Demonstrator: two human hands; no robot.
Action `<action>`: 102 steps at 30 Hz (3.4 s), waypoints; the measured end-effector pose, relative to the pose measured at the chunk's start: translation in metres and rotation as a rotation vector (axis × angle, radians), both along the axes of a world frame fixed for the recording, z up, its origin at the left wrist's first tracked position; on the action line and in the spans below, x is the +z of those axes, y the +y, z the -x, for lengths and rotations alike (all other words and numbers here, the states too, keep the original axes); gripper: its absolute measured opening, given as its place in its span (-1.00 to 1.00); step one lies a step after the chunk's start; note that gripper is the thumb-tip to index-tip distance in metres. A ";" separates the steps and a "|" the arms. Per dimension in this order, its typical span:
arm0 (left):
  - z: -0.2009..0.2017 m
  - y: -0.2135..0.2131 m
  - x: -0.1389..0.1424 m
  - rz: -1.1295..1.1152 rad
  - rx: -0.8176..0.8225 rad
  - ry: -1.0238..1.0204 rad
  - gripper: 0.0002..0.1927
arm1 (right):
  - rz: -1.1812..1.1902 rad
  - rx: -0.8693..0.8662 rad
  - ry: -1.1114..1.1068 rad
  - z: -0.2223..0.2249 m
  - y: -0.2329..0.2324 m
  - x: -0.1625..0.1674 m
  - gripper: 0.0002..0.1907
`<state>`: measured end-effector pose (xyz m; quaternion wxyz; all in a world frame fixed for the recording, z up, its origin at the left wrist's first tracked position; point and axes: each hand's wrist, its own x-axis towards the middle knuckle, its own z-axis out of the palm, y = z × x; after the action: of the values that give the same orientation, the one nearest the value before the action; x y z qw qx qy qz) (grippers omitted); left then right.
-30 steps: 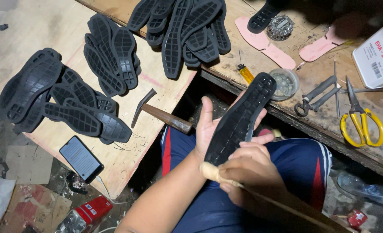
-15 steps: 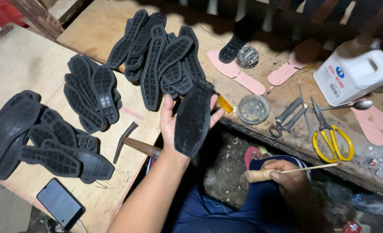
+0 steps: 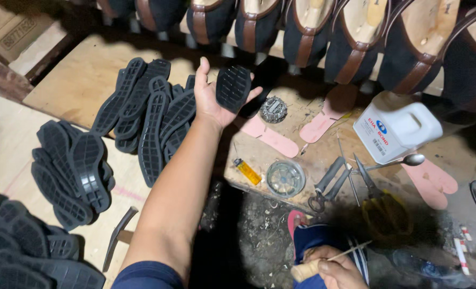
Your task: The person opens a white glue jug and dips a long-handled brush into a small glue container. They hold each black foam shoe sole in one hand and brush glue over its grid-textured surface, then set the finished sole on the workbench and pick up the next one, repeating the cycle.
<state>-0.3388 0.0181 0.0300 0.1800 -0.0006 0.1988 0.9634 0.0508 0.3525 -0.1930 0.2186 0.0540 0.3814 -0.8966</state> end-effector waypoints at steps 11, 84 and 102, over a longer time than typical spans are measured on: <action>0.016 -0.004 -0.037 0.453 0.323 -0.305 -0.34 | -0.007 0.065 0.121 0.008 -0.002 0.011 -0.75; -0.290 -0.197 0.081 1.316 1.236 0.782 -0.60 | -0.302 -0.270 0.070 -0.009 -0.123 0.135 -0.71; -0.465 -0.089 -0.017 -0.288 -0.175 -0.128 -0.28 | -1.731 -0.259 0.974 0.127 -0.096 0.214 -0.70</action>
<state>0.1261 -0.0710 0.0130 0.2735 -0.0188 0.0462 0.9606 -0.0762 0.2566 0.0210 -0.1751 -0.1374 0.9419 -0.2517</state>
